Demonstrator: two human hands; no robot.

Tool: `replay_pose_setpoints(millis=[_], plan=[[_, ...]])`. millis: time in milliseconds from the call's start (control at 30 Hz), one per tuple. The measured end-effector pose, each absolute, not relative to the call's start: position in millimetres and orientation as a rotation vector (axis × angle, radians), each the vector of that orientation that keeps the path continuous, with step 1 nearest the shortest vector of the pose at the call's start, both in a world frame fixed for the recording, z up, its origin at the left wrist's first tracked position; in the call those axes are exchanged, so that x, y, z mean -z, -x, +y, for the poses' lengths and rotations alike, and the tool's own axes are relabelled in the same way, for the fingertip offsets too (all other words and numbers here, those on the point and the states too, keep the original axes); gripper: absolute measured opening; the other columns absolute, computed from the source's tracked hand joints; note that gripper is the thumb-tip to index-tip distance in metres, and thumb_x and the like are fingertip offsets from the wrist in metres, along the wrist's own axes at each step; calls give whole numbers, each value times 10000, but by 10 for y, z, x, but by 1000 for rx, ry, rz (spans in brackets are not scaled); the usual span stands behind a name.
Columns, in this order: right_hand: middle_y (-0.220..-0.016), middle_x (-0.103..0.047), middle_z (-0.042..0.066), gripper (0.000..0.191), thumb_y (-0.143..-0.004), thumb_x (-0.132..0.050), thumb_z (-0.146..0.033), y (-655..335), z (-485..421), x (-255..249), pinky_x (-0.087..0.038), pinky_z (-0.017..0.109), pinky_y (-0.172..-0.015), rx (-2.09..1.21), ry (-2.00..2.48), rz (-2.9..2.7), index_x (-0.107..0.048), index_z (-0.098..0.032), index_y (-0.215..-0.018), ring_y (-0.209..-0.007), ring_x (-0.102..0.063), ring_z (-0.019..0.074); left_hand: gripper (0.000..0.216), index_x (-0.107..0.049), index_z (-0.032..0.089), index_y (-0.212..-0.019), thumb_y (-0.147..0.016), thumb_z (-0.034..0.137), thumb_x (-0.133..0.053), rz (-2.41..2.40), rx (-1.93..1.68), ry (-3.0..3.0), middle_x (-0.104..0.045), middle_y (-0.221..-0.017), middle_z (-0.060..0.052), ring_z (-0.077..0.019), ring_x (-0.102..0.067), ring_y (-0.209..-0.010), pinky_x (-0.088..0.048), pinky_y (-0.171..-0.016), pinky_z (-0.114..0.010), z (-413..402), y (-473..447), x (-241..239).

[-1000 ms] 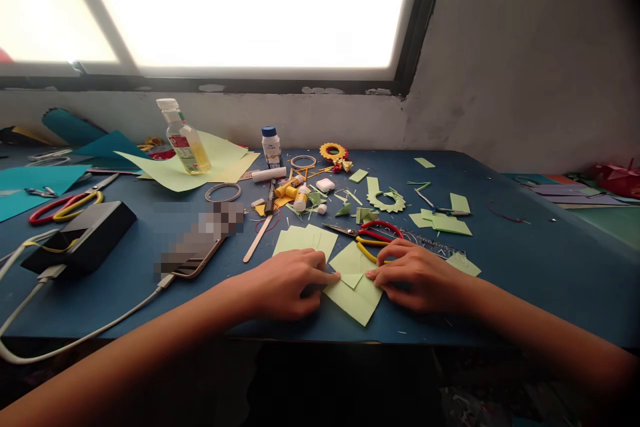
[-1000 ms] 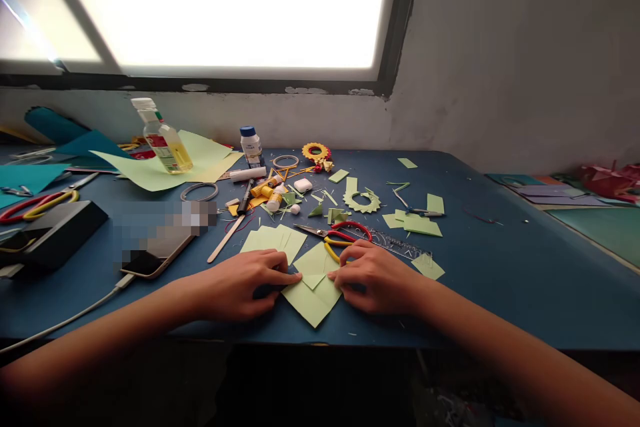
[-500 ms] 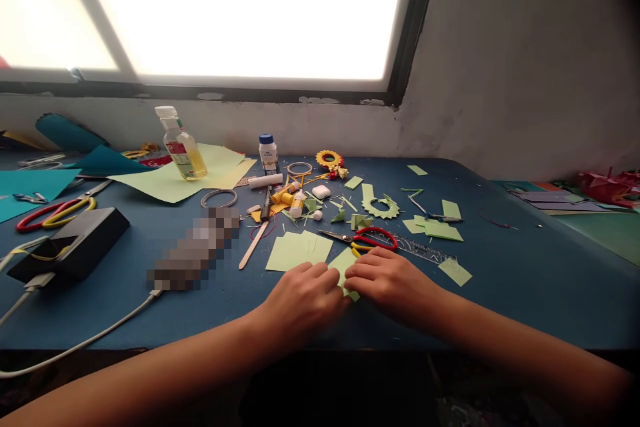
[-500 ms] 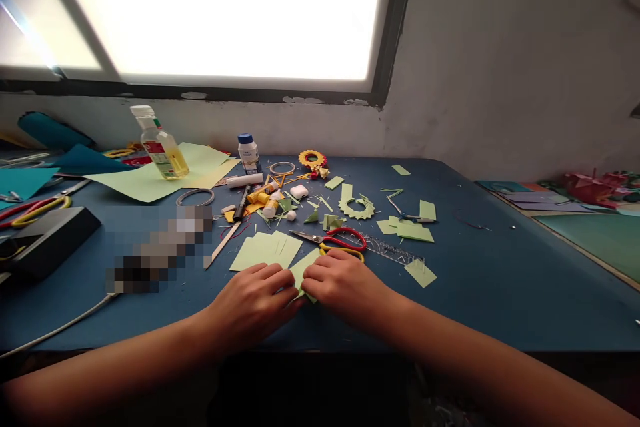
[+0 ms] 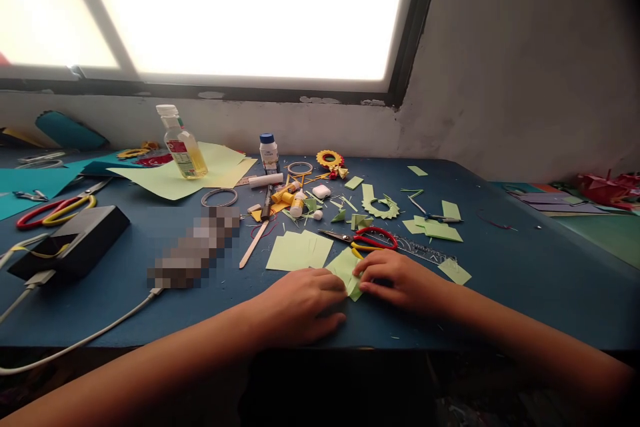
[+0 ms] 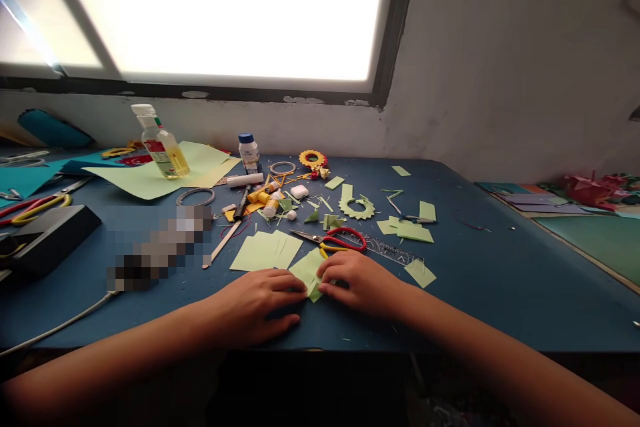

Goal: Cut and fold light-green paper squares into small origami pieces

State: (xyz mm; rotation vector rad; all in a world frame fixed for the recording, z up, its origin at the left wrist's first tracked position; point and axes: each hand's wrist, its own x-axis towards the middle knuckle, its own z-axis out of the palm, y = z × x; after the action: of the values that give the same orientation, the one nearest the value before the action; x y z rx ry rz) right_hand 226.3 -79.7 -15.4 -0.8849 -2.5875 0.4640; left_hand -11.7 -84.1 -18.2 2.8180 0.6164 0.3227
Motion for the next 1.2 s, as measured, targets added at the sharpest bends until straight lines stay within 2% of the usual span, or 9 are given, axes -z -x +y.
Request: replay_pose_setpoints(millis=[133, 267, 733, 967, 1200], plan=[[-913, -621, 61, 135, -836, -594, -248, -2143, -767, 142, -483, 274, -750, -565, 1119, -2462, -649, -162, -748, -818, -597, 157, 279, -604, 189, -1121, -881, 278, -495, 594, -350, -2787, -649, -1095, -72, -206, -597, -1010, -463, -899, -329, -841, 142, 190], [-843, -574, 45, 101, -774, -640, -238, -2095, -759, 174, -459, 300, -744, -526, 1265, -2400, -615, -167, -706, -823, -565, 179, 352, -548, 192, -1218, -879, 272, -494, 599, -335, -2769, -637, -1106, -81, -211, -590, -1015, -464, -902, -337, -842, 146, 176], [-855, -530, 32, 98, -780, -617, -237, -2078, -770, 207, -436, 294, -743, -604, 1346, -2347, -587, -178, -708, -822, -542, 174, 281, -613, 157, -1104, -887, 281, -485, 583, -335, -2750, -632, -1110, -95, -225, -575, -1038, -448, -932, -334, -831, 141, 189], [-824, -523, 28, 96, -772, -621, -219, -2073, -775, 194, -430, 271, -687, -592, 1344, -2334, -589, -174, -694, -783, -540, 165, 378, -505, 172, -1248, -883, 265, -485, 631, -299, -2717, -610, -1134, -83, -211, -557, -1049, -448, -928, -329, -834, 144, 172], [-824, -524, 29, 89, -765, -629, -212, -2062, -776, 192, -435, 275, -694, -595, 1358, -2327, -597, -172, -693, -785, -542, 167, 319, -582, 141, -1152, -883, 256, -457, 595, -222, -2848, -601, -1098, -99, -221, -560, -1018, -450, -929, -336, -830, 108, 160]])
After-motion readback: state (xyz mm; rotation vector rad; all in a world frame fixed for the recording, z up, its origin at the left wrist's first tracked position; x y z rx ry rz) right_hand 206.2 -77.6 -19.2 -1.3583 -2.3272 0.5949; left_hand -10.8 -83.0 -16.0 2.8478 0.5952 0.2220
